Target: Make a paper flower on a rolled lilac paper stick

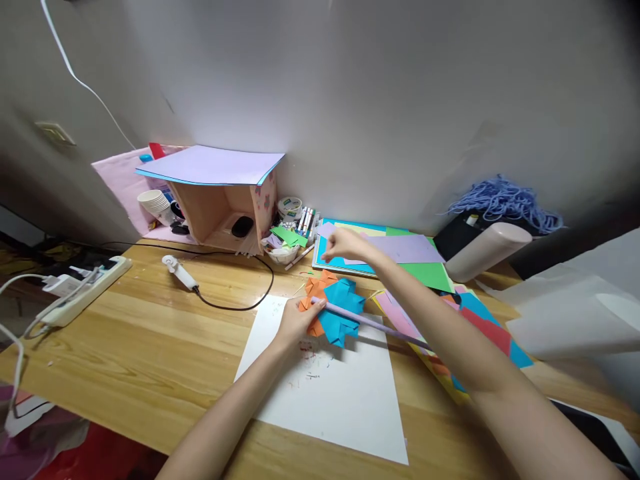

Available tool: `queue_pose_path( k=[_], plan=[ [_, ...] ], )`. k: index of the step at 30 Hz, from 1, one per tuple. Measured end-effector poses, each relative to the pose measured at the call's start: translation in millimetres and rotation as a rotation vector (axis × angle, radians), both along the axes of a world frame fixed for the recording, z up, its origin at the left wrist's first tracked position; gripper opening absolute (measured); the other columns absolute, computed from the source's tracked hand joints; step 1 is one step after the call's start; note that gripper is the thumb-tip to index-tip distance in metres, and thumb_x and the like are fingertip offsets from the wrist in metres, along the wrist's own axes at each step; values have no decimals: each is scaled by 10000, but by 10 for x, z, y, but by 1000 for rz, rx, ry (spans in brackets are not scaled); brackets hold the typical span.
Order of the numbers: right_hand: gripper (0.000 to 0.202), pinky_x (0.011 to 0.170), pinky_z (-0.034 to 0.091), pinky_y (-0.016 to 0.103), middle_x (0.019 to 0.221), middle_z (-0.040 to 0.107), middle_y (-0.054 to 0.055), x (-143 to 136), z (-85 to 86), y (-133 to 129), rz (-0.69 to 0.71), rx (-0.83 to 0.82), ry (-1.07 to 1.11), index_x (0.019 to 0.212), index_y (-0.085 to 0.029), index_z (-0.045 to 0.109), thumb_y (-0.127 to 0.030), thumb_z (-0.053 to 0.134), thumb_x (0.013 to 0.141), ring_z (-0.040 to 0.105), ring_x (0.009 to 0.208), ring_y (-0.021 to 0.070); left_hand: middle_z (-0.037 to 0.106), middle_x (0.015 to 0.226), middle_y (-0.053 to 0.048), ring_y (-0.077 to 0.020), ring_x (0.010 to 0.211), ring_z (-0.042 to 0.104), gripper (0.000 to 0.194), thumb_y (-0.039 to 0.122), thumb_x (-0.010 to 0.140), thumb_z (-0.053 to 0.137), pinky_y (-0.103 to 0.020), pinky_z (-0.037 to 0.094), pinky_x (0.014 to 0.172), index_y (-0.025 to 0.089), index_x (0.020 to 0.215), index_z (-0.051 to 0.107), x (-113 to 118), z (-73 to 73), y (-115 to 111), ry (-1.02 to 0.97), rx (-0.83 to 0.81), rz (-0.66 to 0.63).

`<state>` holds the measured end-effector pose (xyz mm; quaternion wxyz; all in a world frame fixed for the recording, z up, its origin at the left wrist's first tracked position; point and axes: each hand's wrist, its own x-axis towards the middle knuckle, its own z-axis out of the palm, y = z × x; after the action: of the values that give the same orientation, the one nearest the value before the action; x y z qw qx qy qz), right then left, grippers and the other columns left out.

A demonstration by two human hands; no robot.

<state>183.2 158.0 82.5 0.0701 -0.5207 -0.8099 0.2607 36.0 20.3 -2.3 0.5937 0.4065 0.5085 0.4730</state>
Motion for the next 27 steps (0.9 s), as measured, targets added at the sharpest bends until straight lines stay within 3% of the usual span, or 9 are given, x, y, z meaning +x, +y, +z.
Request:
queue_pose_path(
  k=[4, 8, 12, 16, 18, 19, 21, 23, 27],
  plan=[
    [151, 472, 288, 233, 519, 623, 25, 791, -135, 61, -287, 232, -158, 536, -161, 652, -267, 639, 643, 510, 493, 126, 414, 481, 47, -64, 459, 361, 376, 443, 576, 718, -185, 277, 435, 133, 522, 512, -140, 57, 89, -3, 37, 58],
    [167, 504, 307, 253, 569, 645, 53, 1518, -375, -41, -421, 334, -318, 479, -178, 591, -247, 661, 614, 566, 580, 168, 570, 600, -3, -109, 547, 501, 334, 427, 576, 726, -210, 389, 524, 122, 656, 616, -267, 13, 204, -117, 26, 197],
    [135, 564, 385, 270, 634, 664, 44, 1746, -331, -330, -595, 457, -81, 590, -186, 604, -274, 707, 590, 601, 624, 187, 627, 693, -30, -138, 637, 561, 362, 415, 587, 724, -232, 422, 599, 116, 778, 655, -305, -59, 257, -197, 4, 258],
    [210, 693, 459, 297, 724, 659, 35, 1330, -37, -815, -698, 711, 497, 688, -192, 599, -366, 701, 631, 621, 724, 185, 636, 723, -23, -133, 668, 568, 351, 416, 614, 708, -221, 418, 613, 126, 806, 655, -272, -78, 235, -186, 14, 271],
    [209, 692, 482, 296, 731, 655, 24, 968, 15, -1087, -609, 554, 778, 717, -199, 585, -354, 701, 639, 628, 724, 175, 635, 717, -18, -135, 678, 570, 353, 423, 612, 708, -219, 419, 618, 130, 800, 649, -245, -80, 215, -172, 32, 305],
    [193, 659, 492, 294, 704, 655, 17, 776, -13, -1212, -513, 351, 862, 710, -201, 574, -350, 686, 658, 633, 685, 169, 628, 698, -13, -133, 669, 568, 351, 424, 610, 710, -216, 417, 613, 130, 790, 645, -231, -80, 206, -169, 41, 327],
    [149, 593, 501, 299, 669, 665, 16, 408, -174, -1414, -264, -135, 872, 723, -202, 580, -334, 645, 696, 631, 601, 167, 605, 648, 5, -119, 635, 556, 338, 420, 612, 711, -206, 410, 593, 131, 769, 634, -203, -77, 189, -186, 61, 369],
    [127, 526, 488, 299, 659, 677, 17, 101, -418, -1527, -205, -404, 848, 777, -215, 599, -335, 595, 736, 626, 554, 173, 589, 631, 21, -99, 612, 543, 311, 405, 627, 707, -193, 405, 585, 137, 763, 624, -173, -65, 174, -237, 86, 388],
    [161, 543, 497, 323, 735, 692, 13, -264, -811, -1518, -271, -461, 979, 869, -263, 627, -348, 607, 734, 643, 609, 206, 620, 722, 8, -99, 670, 567, 277, 377, 646, 702, -199, 424, 642, 146, 773, 615, -111, -38, 150, -389, 89, 356]
  ],
)
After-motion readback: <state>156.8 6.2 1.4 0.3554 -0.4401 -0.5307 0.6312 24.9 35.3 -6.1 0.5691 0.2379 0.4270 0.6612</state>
